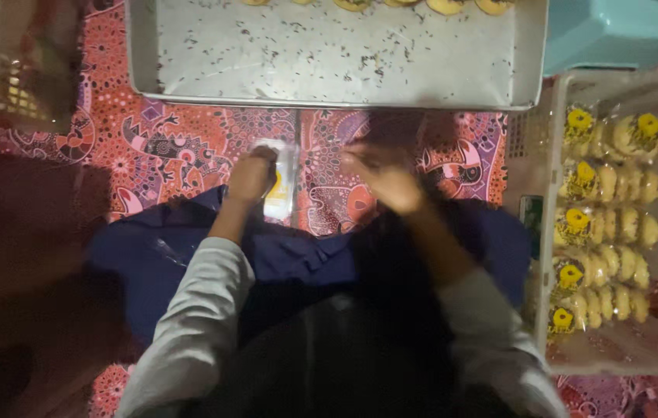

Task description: The person sits on the floor and repeatedly picks donuts from a metal tray, places them into small clear plastic bags, and sets the filled bags into a nearby basket. The process is repeated continuously throughout the clip.

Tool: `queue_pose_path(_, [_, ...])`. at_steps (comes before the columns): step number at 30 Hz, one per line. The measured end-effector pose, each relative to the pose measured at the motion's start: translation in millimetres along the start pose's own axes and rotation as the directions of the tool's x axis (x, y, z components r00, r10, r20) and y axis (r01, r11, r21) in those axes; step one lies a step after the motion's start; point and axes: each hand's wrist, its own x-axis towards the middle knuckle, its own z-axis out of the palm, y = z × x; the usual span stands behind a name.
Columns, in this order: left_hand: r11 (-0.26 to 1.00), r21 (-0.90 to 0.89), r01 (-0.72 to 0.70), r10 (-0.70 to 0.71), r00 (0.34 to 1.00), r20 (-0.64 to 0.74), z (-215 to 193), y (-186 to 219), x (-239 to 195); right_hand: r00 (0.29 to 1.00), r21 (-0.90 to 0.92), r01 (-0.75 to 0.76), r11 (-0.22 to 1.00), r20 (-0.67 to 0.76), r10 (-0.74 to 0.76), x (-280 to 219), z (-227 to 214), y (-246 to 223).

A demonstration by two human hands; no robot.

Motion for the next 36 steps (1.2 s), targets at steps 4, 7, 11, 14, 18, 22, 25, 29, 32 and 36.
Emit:
queue_pose_path(4, [0.998,-0.035,-0.052,0.052,0.999,-0.010,-27,44,-22,0.990,-0.099,0.114,0.989,0.093,-0.105,52,84,-20])
queue_pose_path(7, [0.992,-0.004,-0.127,0.109,0.865,-0.489,-54,75,-33,0.993,-0.072,0.104,0.992,0.057,-0.100,55,107,-45])
queue_pose_path(11, [0.806,-0.592,-0.011,-0.311,0.842,-0.440,-91,81,-23,0.970,-0.111,0.243,0.964,0.049,-0.239,28,106,-100])
queue_pose_path(14, [0.710,-0.688,0.149,-0.499,0.796,-0.343,-104,86,-16,0.763,-0.402,0.525,0.750,-0.168,-0.624,-4,105,-147])
queue_pose_path(18, [0.833,-0.548,0.078,-0.424,0.726,-0.542,-108,111,-28,0.765,-0.537,0.496,0.682,-0.100,-0.636,-22,107,-178])
queue_pose_path(22, [0.843,-0.502,-0.194,-0.141,0.821,-0.554,-124,139,-35,0.804,-0.666,0.416,0.618,-0.047,-0.592,-4,104,-181])
queue_pose_path(25, [-0.023,-0.857,-0.515,-0.538,0.729,-0.423,-141,137,-22,0.792,-0.535,0.526,0.661,0.024,-0.610,14,105,-186])
queue_pose_path(29, [-0.444,-0.826,-0.347,-0.584,0.811,-0.027,-158,71,2,0.827,-0.147,0.507,0.849,0.358,-0.433,48,106,-192])
queue_pose_path(32, [-0.443,-0.781,-0.441,-0.567,0.812,-0.137,-156,25,10,0.936,-0.275,0.326,0.905,-0.044,-0.350,120,89,-189])
queue_pose_path(36, [-0.536,-0.686,-0.493,-0.611,0.787,-0.088,-157,-4,7,0.805,-0.720,0.252,0.647,-0.215,-0.553,223,72,-168])
